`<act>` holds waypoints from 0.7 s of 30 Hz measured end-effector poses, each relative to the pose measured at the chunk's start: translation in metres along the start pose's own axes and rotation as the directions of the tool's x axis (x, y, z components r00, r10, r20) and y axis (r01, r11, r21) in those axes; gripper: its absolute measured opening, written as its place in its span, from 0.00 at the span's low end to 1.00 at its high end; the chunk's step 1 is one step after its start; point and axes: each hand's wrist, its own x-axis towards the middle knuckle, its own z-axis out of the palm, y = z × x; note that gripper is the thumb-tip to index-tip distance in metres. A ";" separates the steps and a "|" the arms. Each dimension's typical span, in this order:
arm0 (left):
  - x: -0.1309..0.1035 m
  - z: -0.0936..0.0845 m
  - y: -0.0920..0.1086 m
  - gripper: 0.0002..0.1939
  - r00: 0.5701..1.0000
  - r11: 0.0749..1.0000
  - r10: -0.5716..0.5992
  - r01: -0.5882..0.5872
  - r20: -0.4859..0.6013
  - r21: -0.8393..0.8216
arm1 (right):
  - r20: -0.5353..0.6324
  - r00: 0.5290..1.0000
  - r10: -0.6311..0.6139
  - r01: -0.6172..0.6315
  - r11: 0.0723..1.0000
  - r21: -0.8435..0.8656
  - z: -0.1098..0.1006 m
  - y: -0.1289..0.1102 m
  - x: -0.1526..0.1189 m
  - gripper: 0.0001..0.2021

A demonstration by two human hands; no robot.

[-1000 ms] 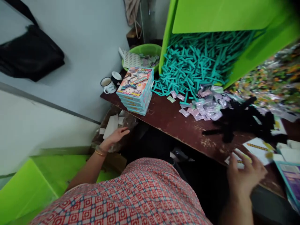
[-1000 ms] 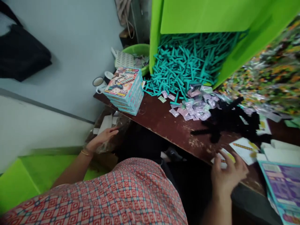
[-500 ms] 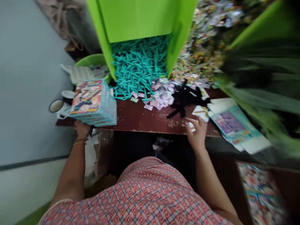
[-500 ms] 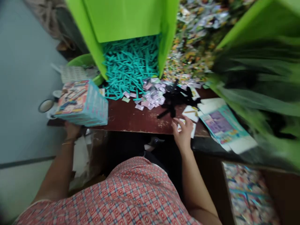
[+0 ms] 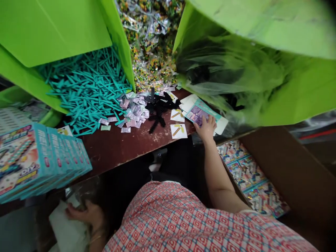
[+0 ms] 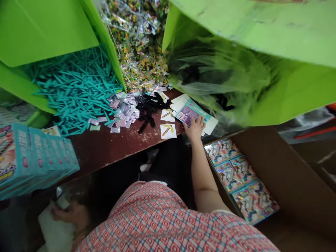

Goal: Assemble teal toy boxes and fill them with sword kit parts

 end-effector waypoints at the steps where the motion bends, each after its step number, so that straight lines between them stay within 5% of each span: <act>1: -0.012 0.011 0.008 0.46 0.996 0.999 -0.029 0.026 -0.087 -0.036 | 0.061 0.998 -0.002 0.004 1.000 -0.021 0.001 -0.001 0.008 0.29; 3: -0.027 0.027 0.027 0.40 0.986 0.996 -0.012 -0.003 -0.167 -0.089 | 0.148 0.989 -0.028 0.034 0.999 -0.042 0.004 -0.009 0.017 0.26; 7: -0.022 0.044 0.064 0.22 0.958 0.937 0.285 -0.282 -0.015 -0.205 | 0.184 0.981 -0.058 0.071 0.995 -0.068 0.000 -0.028 0.025 0.19; 13: -0.001 0.074 0.135 0.13 0.768 0.777 0.594 -0.470 0.239 -0.419 | 0.140 0.988 -0.069 0.079 0.994 -0.069 -0.030 -0.041 0.043 0.12; 21: -0.028 0.093 0.231 0.13 0.571 0.643 0.744 -0.470 0.347 -0.604 | -0.096 0.992 -0.088 0.087 0.996 -0.008 -0.118 -0.034 0.076 0.16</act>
